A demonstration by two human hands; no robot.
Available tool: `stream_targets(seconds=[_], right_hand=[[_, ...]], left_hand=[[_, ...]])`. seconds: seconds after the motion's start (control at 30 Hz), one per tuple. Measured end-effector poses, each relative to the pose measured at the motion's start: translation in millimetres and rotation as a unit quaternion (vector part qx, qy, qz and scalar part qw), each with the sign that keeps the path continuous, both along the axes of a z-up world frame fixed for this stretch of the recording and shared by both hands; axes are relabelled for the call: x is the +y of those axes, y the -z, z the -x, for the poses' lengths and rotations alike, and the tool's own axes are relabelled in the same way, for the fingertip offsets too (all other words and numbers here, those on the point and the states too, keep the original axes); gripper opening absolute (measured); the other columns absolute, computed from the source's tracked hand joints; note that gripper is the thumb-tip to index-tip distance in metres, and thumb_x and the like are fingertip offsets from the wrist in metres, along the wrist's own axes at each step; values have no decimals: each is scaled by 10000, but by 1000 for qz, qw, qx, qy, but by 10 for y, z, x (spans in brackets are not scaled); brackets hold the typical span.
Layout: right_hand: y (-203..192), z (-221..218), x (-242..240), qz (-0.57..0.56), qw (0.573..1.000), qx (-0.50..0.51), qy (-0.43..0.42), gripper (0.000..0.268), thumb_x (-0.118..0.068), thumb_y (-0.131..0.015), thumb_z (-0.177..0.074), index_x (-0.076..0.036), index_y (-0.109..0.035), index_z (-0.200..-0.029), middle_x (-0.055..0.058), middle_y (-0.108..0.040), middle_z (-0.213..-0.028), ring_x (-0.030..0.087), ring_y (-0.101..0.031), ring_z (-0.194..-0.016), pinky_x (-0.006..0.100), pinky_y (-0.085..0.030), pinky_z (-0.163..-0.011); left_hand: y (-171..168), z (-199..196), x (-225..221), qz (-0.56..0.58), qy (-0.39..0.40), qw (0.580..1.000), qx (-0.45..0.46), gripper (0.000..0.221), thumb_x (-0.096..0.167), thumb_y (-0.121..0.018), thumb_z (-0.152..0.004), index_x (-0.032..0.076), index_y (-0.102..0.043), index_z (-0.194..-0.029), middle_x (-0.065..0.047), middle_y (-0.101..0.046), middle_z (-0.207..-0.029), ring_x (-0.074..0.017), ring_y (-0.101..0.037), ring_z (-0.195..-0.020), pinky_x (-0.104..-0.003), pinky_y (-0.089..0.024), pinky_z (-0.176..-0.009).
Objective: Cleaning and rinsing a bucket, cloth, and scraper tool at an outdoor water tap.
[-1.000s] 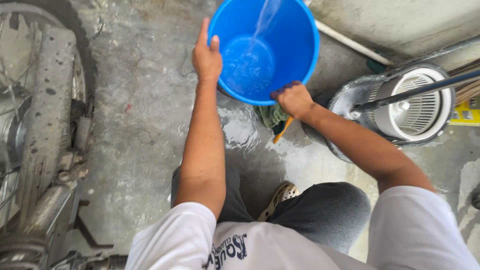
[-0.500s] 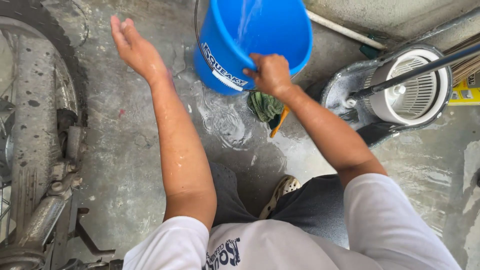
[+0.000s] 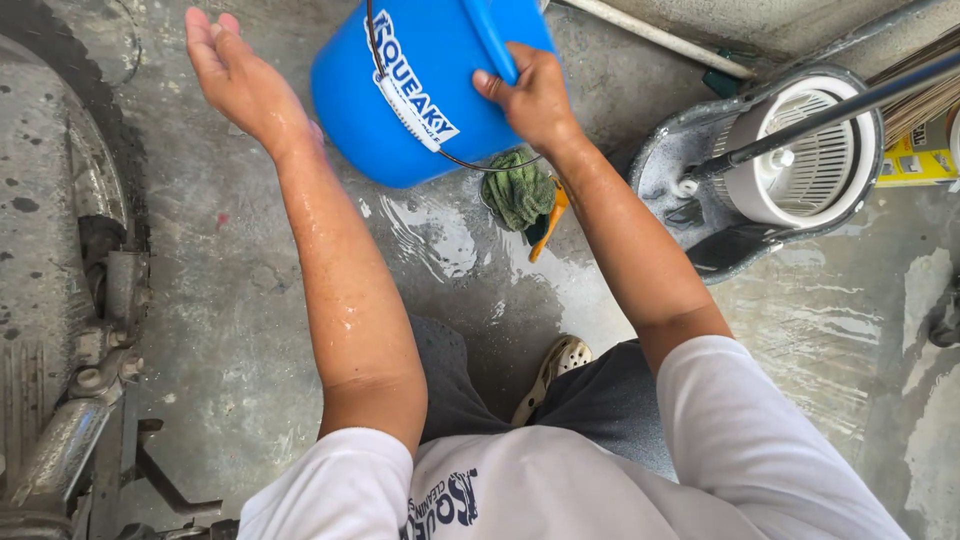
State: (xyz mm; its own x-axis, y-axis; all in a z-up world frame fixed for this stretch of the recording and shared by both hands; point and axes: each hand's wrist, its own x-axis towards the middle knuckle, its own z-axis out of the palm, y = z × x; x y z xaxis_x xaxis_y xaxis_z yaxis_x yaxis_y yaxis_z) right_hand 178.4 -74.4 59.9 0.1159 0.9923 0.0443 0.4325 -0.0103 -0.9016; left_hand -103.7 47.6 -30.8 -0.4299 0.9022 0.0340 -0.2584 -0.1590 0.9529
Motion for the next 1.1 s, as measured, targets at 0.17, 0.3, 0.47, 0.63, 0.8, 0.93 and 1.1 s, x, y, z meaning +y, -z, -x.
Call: stream_targets(seconds=[0.17, 0.3, 0.47, 0.63, 0.8, 0.93, 1.1], right_hand=[[456, -133, 49, -6, 966, 256, 42, 329, -278, -736, -980, 34, -725, -1084, 138, -776, -932, 186, -741, -766, 358, -641, -726], [874, -86, 168, 22, 899, 419, 127, 410, -343, -721, -976, 58, -721, -1061, 212, -785, -972, 265, -757, -790, 439, -656, -757], [1142, 260, 286, 92, 832, 527, 147, 595, -447, -682, -934, 60, -640, -1243, 260, -726, -1184, 361, -733, -1026, 526, -608, -929], [1130, 658, 349, 179, 773, 586, 161, 777, -524, -609, -928, 32, -470, -1452, 287, -601, -1384, 417, -627, -1240, 591, -489, -1061], [1154, 903, 393, 181, 797, 554, 159, 750, -529, -609, -943, 48, -496, -1409, 266, -659, -1285, 389, -682, -1147, 581, -565, -983], [826, 1227, 232, 106, 876, 452, 130, 613, -497, -656, -950, 48, -633, -1231, 218, -746, -1076, 329, -748, -931, 513, -640, -835], [747, 1571, -93, -50, 986, -156, -19, 388, -509, -726, -972, -125, -763, -929, 64, -731, -787, 191, -692, -728, 375, -524, -636]], left_hand=[[-349, -55, -88, -43, -3, 998, 48, 444, 171, -426, -1150, 14, -444, -1565, -194, -569, -1563, -282, -574, -1472, -400, -447, -1265], [-599, -127, -145, -127, -20, 988, 91, 385, 134, -456, -1183, 11, -509, -1544, -169, -621, -1544, -260, -621, -1415, -392, -499, -1262], [-902, -167, -293, -129, -61, 972, 186, 373, 152, -486, -1185, 35, -510, -1538, -141, -637, -1501, -235, -667, -1396, -359, -549, -1195], [-1111, -150, -415, -126, -93, 958, 240, 355, 161, -497, -1195, 76, -537, -1537, -112, -686, -1439, -204, -703, -1336, -348, -539, -1182], [-1233, -136, -455, -125, -112, 944, 283, 357, 183, -505, -1192, 134, -520, -1545, -82, -734, -1419, -179, -703, -1352, -470, -187, -1322], [-1301, -202, -473, -100, -75, 931, 343, 412, 168, -537, -1094, 127, -479, -1500, -113, -707, -1433, -229, -668, -1377, -582, -77, -1296], [-1240, -190, -466, 80, 28, 871, 484, 720, 286, -824, -894, 48, -455, -1464, -332, -401, -1506, -489, -357, -1388, -747, -128, -1107]])
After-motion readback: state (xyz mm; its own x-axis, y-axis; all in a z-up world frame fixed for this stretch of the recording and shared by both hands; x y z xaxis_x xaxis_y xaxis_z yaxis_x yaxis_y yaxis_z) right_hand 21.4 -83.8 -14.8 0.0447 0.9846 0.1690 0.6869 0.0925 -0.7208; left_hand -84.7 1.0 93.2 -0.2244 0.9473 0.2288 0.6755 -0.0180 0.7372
